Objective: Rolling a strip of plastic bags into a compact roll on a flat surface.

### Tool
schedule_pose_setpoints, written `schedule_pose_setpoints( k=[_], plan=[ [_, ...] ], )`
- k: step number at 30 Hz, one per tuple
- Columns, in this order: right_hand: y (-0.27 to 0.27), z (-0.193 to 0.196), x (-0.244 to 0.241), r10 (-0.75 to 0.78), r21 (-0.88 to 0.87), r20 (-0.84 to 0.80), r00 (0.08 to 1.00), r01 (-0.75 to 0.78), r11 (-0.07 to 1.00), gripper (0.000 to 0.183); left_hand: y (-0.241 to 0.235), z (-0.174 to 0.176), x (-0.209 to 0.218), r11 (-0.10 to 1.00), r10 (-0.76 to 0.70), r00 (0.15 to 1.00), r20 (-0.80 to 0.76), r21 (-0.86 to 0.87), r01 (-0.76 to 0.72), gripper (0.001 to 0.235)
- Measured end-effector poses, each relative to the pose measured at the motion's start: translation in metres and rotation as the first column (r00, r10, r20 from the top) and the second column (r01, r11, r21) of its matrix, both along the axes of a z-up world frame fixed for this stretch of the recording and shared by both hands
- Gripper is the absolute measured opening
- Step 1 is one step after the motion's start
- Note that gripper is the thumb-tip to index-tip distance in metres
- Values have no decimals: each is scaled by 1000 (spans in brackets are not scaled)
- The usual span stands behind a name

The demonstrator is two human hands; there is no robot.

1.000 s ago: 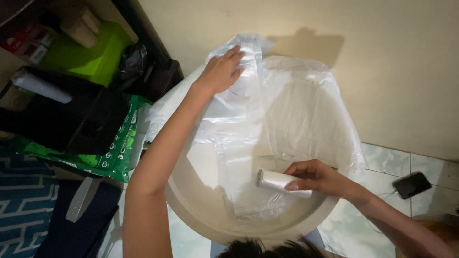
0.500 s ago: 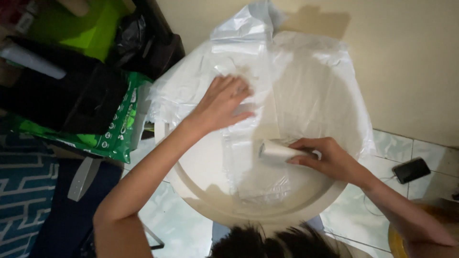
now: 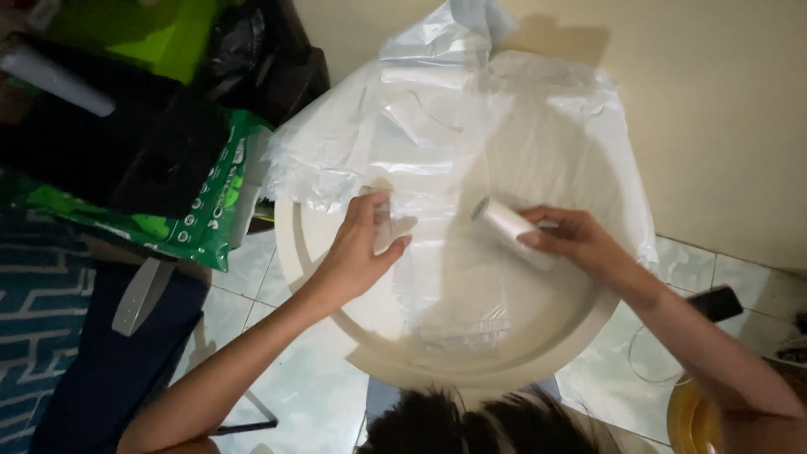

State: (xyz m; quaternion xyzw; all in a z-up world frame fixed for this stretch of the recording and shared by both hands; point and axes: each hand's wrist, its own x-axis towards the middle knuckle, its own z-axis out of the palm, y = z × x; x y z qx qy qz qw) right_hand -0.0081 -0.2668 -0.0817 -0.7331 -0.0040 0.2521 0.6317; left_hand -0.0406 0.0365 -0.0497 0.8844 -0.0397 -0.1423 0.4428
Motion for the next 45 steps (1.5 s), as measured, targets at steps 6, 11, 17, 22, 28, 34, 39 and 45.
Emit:
schedule_pose_setpoints(
  k=[6,11,17,22,28,34,39,45],
  plan=[
    [20,46,18,-19,-138,-74,997,9,990,25,15,-45,18,827,91,935,-343,-497,-263,71],
    [25,37,31,36,10,-164,986,-35,999,23,0,-33,21,847,90,919,-384,-456,-273,61],
    [36,36,34,108,36,-153,982,-103,994,26,-16,-46,31,897,176,969,-175,-376,-231,43],
    [42,50,36,118,0,-145,982,-119,993,23,-26,-26,35,678,256,888,-383,-584,-447,82],
    [32,45,41,43,71,22,999,-45,996,14,-32,-54,73,828,301,952,-52,-481,-288,49],
    [27,31,45,53,-172,236,970,-11,985,17,-34,-53,116,878,249,919,306,-471,-81,27],
    [37,30,34,246,-436,623,742,68,897,20,-35,-41,119,817,340,913,225,-552,-168,30],
    [49,28,32,354,-377,508,785,-167,911,18,-38,-83,137,790,448,867,218,-551,-270,50]
  ],
)
